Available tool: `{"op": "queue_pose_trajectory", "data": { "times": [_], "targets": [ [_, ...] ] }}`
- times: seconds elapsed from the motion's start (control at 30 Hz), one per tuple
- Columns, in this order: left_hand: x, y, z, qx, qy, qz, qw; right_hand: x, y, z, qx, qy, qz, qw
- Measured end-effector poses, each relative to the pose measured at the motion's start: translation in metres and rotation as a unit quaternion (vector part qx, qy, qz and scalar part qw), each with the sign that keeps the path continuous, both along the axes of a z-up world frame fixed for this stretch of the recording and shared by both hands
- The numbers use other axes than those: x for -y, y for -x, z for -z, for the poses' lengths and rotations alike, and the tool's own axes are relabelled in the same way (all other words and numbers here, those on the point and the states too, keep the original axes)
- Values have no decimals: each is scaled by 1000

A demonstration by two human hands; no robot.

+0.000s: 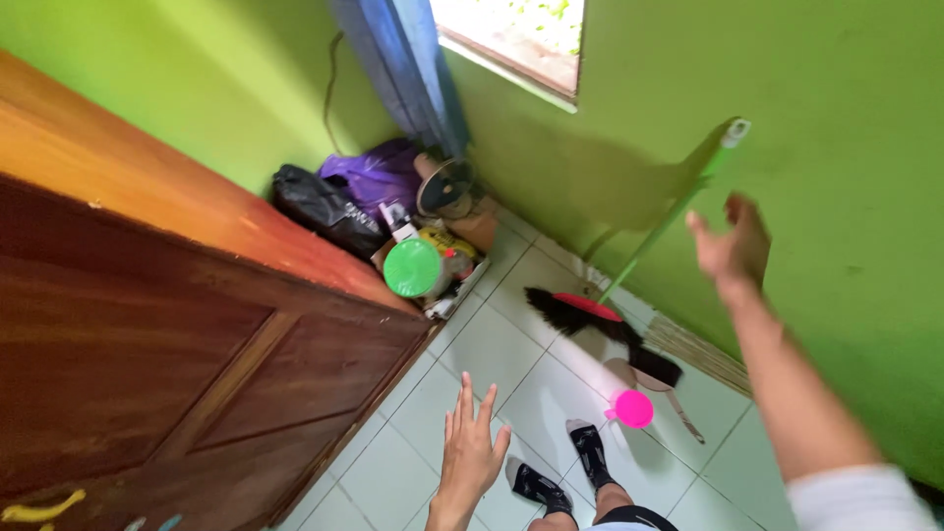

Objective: Cleaning and organizing objects in a bedroom including sweeping and handling a fan and vacuum parts.

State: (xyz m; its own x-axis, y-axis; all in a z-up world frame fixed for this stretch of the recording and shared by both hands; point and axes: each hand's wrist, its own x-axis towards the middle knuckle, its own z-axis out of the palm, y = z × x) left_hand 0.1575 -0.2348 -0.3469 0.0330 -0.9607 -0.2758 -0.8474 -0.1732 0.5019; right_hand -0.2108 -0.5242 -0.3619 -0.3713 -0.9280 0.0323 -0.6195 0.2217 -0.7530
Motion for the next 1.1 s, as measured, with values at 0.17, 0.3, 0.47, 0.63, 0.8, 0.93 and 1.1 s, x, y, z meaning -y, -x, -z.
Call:
{"op": "queue_pose_trajectory", "data": {
  "times": [0.17,0.3,0.47,0.63,0.8,0.93,1.1],
  "targets": [
    [-11,10,-5,16,-73,-63,995,102,18,64,0,27,10,1000],
    [-17,10,-4,11,-95,-89,991,117,11,85,31,34,-40,998],
    [-17,18,-9,15,-103,-111,988,83,-3,40,-66,-46,-111,991],
    [-12,26,-4,9,-80,-87,993,64,-6,24,-70,167,-237,955],
    [6,41,-6,11,-63,-73,995,57,-47,-17,-130,100,-290,943],
    [12,47,-12,4,-72,-78,994,53,-86,-46,-25,126,-334,934],
    [2,42,-5,-1,-67,-96,993,46,-134,-65,-24,45,-359,932]
  ]
}}
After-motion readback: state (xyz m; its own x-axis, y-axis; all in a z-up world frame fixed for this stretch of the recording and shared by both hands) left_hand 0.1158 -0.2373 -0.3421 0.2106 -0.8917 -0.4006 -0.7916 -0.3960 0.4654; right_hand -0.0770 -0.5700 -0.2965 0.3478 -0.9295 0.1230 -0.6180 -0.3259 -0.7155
